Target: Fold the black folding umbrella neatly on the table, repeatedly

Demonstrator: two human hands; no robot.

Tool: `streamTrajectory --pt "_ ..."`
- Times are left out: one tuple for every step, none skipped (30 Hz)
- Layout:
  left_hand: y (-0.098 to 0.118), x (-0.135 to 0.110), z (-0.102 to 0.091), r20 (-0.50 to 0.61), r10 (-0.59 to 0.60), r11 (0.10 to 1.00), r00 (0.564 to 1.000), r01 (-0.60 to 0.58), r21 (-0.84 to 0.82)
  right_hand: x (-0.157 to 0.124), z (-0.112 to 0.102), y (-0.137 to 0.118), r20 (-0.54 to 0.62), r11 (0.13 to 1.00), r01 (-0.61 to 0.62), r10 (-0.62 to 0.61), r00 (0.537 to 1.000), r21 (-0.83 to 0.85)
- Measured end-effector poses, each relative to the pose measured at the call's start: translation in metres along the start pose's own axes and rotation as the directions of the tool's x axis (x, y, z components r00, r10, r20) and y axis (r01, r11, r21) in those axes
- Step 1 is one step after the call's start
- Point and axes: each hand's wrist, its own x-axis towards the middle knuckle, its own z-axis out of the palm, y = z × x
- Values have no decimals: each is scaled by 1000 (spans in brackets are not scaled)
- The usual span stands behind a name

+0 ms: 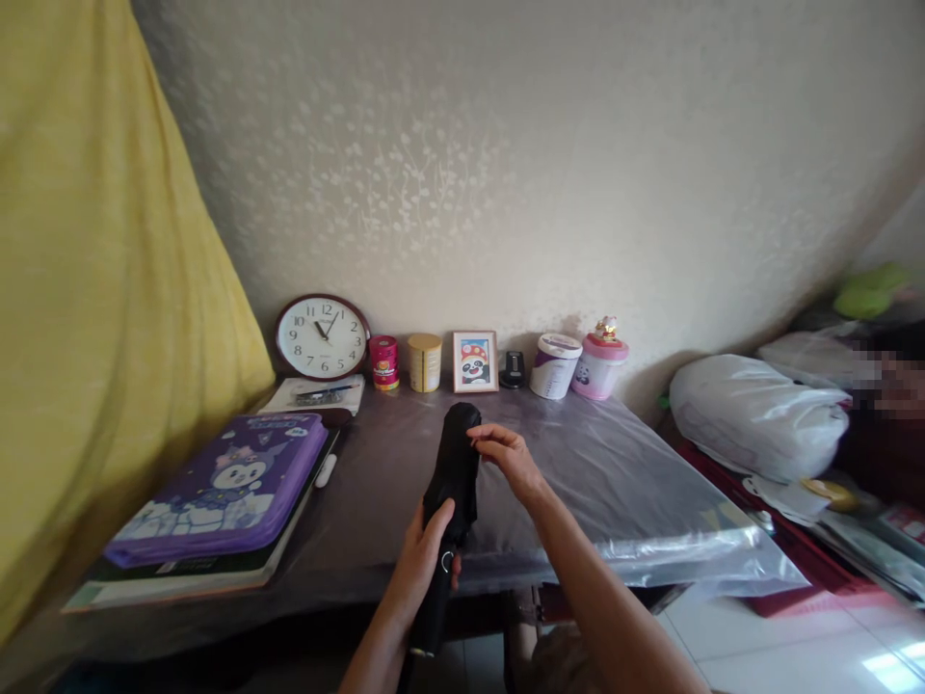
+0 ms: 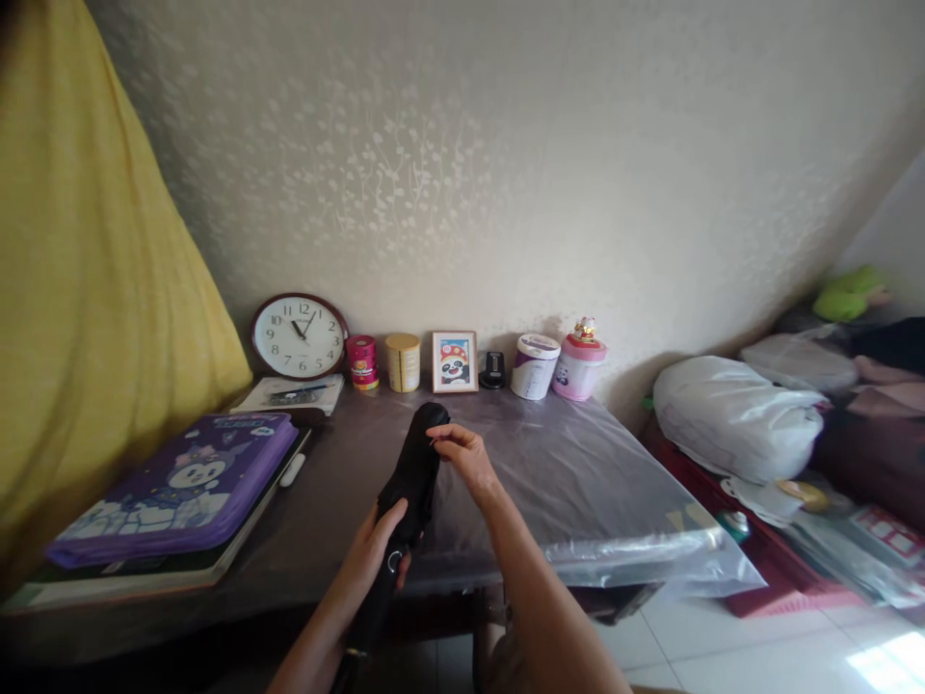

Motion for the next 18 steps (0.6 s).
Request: streamTrajectory --pt "0 0 -1 -7 -1 1000 1000 1 -5 2 -5 1 -58 999 -14 11 998 -37" --pt "1 0 -1 -13 1 1000 1000 -1 -11 4 -9 2 -122 996 -20 10 992 -84" --pt "1 0 -2 -14 6 1000 1000 -7 -18 5 -13 4 -182 991 -26 2 983 -130" --pt "1 0 -3 -12 11 1000 1000 -12 -25 7 -17 7 -228 986 -34 -4 974 -164" --pt "1 0 -3 -9 15 999 1000 -15 -29 7 -19 9 -254 983 -51 5 967 -175" --pt "2 0 -4 -5 13 999 1000 -14 -32 7 -20 12 -253 984 -77 35 967 -160" --pt "2 -1 -4 -1 9 999 1000 -9 -32 6 -21 14 -227 987 -110 81 971 -121" --pt "2 -1 -4 3 4 1000 1000 -4 -31 5 -20 15 -181 987 -145 131 975 -68" --pt "3 -2 -4 10 2 999 1000 -1 -32 3 -18 15 -122 984 -179 177 977 -11" --pt "4 -3 -4 20 4 999 1000 -3 -35 0 -15 15 -54 976 -212 214 975 43" --pt "4 -4 -4 33 6 999 999 -5 -36 -2 -11 15 11 965 -246 246 969 89" --pt "5 -4 -3 50 10 999 999 -9 -35 -4 -8 14 69 952 -281 275 959 124" --pt "5 -5 -3 66 15 999 998 -13 -33 -6 -4 13 115 937 -314 299 947 153" --pt "6 -6 -3 78 17 1000 997 -15 -27 -8 0 12 153 923 -342 317 936 179" --pt "6 -7 -3 86 19 1000 996 -17 -22 -9 3 11 183 909 -362 328 927 206" --pt "6 -7 -3 93 19 1000 996 -17 -20 -10 5 10 209 898 -374 329 921 233" --pt "6 -7 -4 96 18 1000 995 -17 -19 -11 7 9 233 888 -380 324 917 258" --pt "5 -6 -4 100 19 1000 995 -16 -23 -11 8 8 250 881 -382 318 915 279"
